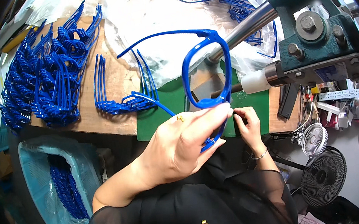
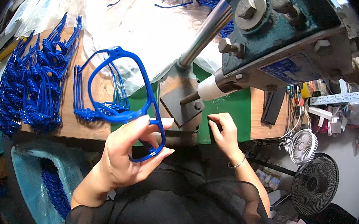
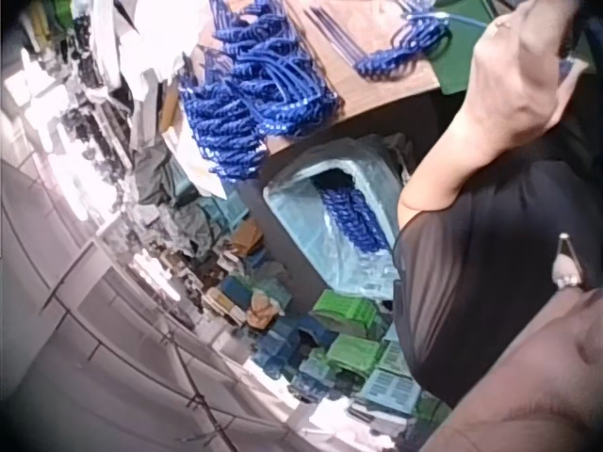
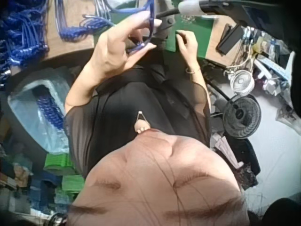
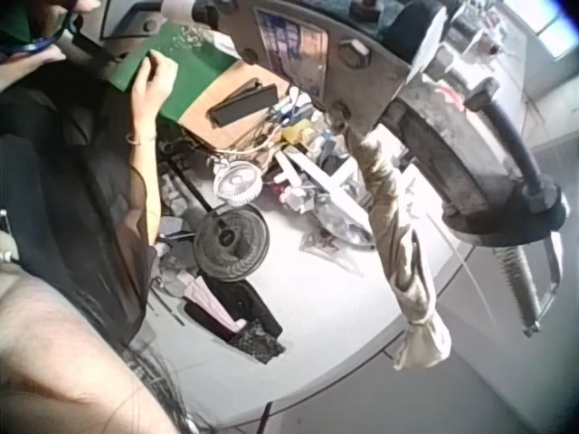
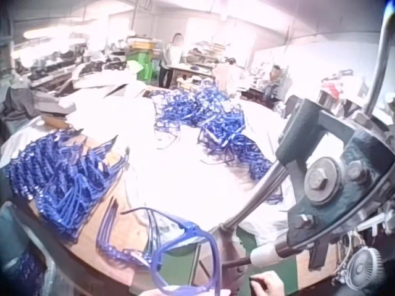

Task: The person repeatedly picks up blue plastic glasses frames, bends the temples, and uses a vertical press machine to crimp or secure the frame parts. Finished frames are placed on the table. The process is repeated for multiple frames in a factory setting.

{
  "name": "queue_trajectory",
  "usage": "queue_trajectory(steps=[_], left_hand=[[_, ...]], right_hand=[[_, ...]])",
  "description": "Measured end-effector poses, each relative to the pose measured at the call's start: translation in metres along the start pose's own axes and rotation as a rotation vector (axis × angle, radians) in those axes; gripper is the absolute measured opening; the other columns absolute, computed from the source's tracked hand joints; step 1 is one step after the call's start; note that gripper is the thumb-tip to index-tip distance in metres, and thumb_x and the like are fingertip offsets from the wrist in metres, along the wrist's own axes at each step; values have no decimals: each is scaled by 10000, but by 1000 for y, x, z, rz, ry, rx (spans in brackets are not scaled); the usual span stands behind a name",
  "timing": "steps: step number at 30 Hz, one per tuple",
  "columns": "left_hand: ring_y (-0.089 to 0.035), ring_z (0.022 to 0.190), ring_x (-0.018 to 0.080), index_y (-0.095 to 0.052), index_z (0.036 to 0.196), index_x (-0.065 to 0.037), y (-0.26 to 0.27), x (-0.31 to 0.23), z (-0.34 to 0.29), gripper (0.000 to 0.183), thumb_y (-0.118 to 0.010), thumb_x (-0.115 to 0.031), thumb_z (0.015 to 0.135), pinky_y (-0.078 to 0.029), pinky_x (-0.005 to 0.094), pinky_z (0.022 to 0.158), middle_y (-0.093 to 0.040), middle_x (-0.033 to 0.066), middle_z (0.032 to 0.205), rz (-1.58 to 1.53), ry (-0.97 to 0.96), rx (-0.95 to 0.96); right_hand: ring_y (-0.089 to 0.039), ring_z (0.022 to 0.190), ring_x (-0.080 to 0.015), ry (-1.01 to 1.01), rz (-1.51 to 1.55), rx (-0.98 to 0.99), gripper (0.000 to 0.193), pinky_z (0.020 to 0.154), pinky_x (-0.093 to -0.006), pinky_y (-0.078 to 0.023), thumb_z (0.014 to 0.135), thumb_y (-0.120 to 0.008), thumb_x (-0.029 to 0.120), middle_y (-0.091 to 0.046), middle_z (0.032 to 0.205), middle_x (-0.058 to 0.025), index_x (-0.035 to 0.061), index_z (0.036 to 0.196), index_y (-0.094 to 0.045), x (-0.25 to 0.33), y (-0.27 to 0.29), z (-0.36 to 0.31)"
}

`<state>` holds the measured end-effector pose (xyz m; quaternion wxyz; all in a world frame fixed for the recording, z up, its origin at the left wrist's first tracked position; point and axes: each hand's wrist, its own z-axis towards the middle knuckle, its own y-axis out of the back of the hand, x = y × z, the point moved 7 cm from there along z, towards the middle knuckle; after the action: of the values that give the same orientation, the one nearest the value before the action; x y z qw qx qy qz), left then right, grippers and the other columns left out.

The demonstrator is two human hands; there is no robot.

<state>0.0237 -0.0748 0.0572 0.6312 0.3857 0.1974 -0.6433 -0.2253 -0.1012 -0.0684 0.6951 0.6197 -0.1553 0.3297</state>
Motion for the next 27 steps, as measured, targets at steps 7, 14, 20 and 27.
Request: queue_trajectory(steps=[7, 14, 20, 27], left_hand=[[-527, 783, 133, -144, 1304, -21, -20, 26, -7, 798, -632, 105, 684, -448, 238, 694, -483, 217, 1152, -344, 236, 30], [-594, 788, 137, -136, 1322, -56, -26, 34, -15, 770, -615, 78, 735, -483, 286, 781, -438, 251, 1223, -562, 481, -65], [-591, 784, 120, -125, 1325, -58, -47, 33, -10, 787, -601, 114, 723, -490, 246, 731, -425, 262, 1237, -612, 437, -3], [-519, 703, 65, -73, 1342, -46, -44, 33, -12, 862, -607, 121, 686, -437, 187, 676, -445, 211, 1195, -570, 437, -7]], right_hand=[[-528, 875, -275, 137, -440, 51, 377, 774, -331, -451, 771, -594, 102, -497, 1109, -145, 5, 1124, -503, 24, -1, 17], [-545, 828, -256, -29, -188, -29, 295, 737, -308, -450, 772, -579, 62, -526, 989, -145, 17, 1058, -525, 14, 30, 13], [-524, 649, -139, -272, 81, -130, 61, 588, -257, -435, 769, -601, 55, -550, 740, -75, 10, 807, -588, -27, 9, 9], [-508, 637, -178, -102, -19, -95, 79, 587, -288, -417, 726, -646, 70, -522, 690, -61, 39, 767, -586, -14, 0, 11]])
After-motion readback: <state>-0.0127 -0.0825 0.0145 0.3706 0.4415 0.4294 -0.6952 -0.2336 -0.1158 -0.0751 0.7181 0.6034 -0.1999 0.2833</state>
